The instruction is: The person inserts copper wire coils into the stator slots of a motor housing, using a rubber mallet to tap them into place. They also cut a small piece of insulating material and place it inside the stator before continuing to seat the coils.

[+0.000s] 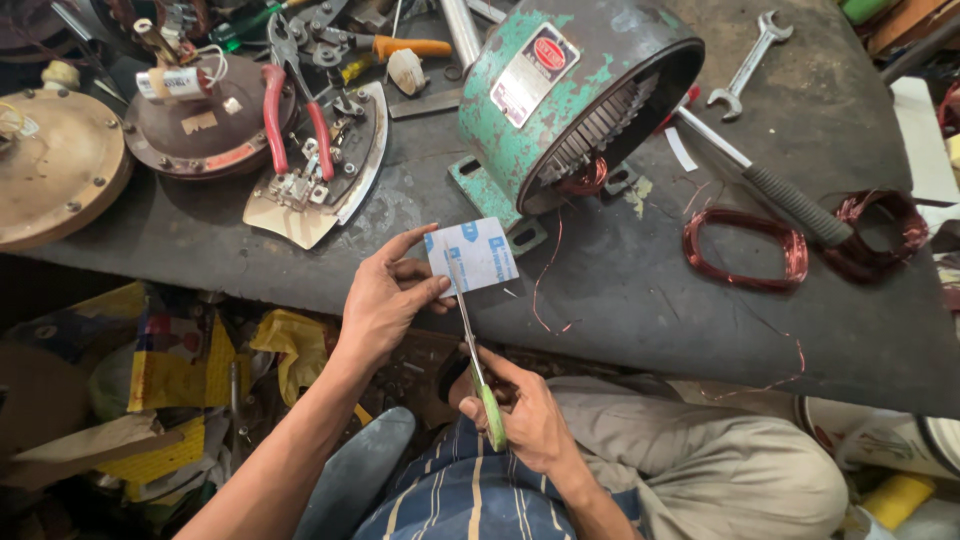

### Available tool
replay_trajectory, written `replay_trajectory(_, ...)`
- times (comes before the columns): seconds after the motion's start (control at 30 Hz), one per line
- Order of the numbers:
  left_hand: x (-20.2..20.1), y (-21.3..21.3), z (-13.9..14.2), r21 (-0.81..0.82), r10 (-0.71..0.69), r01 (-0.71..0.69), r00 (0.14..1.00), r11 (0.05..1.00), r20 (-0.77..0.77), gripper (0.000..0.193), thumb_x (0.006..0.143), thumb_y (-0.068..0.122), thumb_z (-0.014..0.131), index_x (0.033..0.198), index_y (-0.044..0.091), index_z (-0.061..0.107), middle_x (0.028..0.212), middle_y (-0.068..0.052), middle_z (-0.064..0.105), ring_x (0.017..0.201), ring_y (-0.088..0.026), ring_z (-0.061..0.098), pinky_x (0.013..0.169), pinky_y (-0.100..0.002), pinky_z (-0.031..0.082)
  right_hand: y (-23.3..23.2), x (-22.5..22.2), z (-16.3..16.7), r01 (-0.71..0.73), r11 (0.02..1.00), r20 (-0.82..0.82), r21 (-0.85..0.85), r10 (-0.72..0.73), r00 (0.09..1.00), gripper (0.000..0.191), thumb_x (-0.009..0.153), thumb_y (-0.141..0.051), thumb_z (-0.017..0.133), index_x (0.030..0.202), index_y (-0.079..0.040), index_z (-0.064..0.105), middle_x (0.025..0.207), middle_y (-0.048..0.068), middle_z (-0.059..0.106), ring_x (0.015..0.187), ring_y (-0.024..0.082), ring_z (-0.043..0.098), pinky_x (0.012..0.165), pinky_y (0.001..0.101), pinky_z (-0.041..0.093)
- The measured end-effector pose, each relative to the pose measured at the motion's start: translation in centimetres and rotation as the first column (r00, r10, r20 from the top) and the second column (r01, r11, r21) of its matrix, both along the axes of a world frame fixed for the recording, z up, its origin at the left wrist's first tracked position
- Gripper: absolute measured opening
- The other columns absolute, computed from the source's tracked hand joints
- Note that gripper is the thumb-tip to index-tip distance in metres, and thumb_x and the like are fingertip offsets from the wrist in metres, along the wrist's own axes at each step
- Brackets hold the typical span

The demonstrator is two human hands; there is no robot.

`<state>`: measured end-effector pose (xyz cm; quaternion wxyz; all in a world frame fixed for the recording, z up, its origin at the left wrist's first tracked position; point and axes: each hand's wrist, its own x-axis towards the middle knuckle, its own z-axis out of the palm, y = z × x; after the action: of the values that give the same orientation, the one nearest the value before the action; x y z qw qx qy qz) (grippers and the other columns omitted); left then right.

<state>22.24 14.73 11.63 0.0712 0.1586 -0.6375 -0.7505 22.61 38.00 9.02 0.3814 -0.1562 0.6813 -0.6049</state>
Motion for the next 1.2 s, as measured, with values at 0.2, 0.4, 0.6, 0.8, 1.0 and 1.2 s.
replay_trajectory(0.2, -0.2, -0.2, 0.3, 0.004, 0.000, 0.000, 1.000, 1.000, 0.001, 0.065, 0.086, -0.004, 0.071, 0.148, 0.002, 0.051, 0.084, -0.010, 0.074, 0.071, -0.012, 0.071, 0.063, -0.025, 0.059, -0.4, -0.2, -0.1, 0.013, 0.999, 0.035, -0.036, -0.012, 0.999, 0.080, 0.081, -0.030, 0.085, 0.151, -0.008, 0.055, 0.070, -0.005, 0.057, 0.061, 0.003, 0.052, 0.055, 0.0211, 0.046)
replay_trajectory(0.4, -0.3, -0.3, 0.4, 0.008, -0.002, 0.002, 1.000, 1.000, -0.001, 0.065, 0.086, -0.004, 0.071, 0.148, 0.002, 0.051, 0.085, -0.010, 0.074, 0.072, -0.012, 0.071, 0.063, -0.025, 0.059, -0.5, -0.3, 0.0, 0.011, 1.000, 0.005, -0.020, -0.010, 1.000, 0.082, 0.079, -0.038, 0.084, 0.150, -0.008, 0.056, 0.066, -0.005, 0.055, 0.058, 0.003, 0.053, 0.053, 0.0211, 0.046)
replay_trajectory(0.6, -0.3, -0.8, 0.3, 0.034, -0.017, 0.017, 1.000, 0.999, -0.011, 0.066, 0.086, -0.003, 0.072, 0.148, 0.001, 0.051, 0.085, -0.011, 0.075, 0.071, -0.012, 0.071, 0.064, -0.025, 0.059, -0.7, -0.4, 0.5, 0.014, 0.997, 0.044, -0.072, -0.011, 0.999, 0.088, 0.078, -0.044, 0.085, 0.151, -0.007, 0.055, 0.068, -0.005, 0.053, 0.059, 0.004, 0.054, 0.053, 0.0216, 0.045)
replay_trajectory(0.8, -0.5, -1.1, -0.1, 0.084, -0.021, 0.023, 1.000, 0.996, -0.022, 0.066, 0.086, -0.004, 0.072, 0.148, 0.000, 0.050, 0.089, -0.013, 0.076, 0.072, -0.013, 0.072, 0.064, -0.026, 0.059, -0.9, -0.3, 0.3, 0.029, 0.995, 0.068, -0.096, -0.022, 0.997, 0.087, 0.078, -0.044, 0.085, 0.150, -0.006, 0.056, 0.071, -0.004, 0.054, 0.060, 0.005, 0.054, 0.053, 0.0218, 0.046)
replay_trajectory(1.0, -0.5, -1.3, -0.6, 0.085, -0.016, 0.019, 0.999, 0.996, -0.034, 0.071, 0.086, -0.004, 0.071, 0.152, 0.001, 0.046, 0.092, -0.013, 0.076, 0.073, -0.013, 0.071, 0.065, -0.026, 0.060, -1.2, -0.3, -0.4, 0.032, 0.997, -0.007, -0.076, -0.032, 0.999, 0.082, 0.080, -0.042, 0.085, 0.148, -0.004, 0.058, 0.071, -0.004, 0.055, 0.057, 0.005, 0.053, 0.052, 0.0221, 0.045)
replay_trajectory(1.2, -0.8, -1.4, -0.6, 0.086, -0.007, 0.010, 0.999, 0.996, -0.032, 0.072, 0.087, -0.004, 0.071, 0.154, 0.002, 0.045, 0.091, -0.013, 0.075, 0.073, -0.012, 0.070, 0.065, -0.025, 0.059, -1.6, 0.0, -0.5, 0.035, 0.998, -0.036, -0.048, -0.037, 0.999, 0.077, 0.083, -0.034, 0.082, 0.149, -0.005, 0.054, 0.074, -0.004, 0.057, 0.057, 0.004, 0.055, 0.052, 0.0214, 0.047)
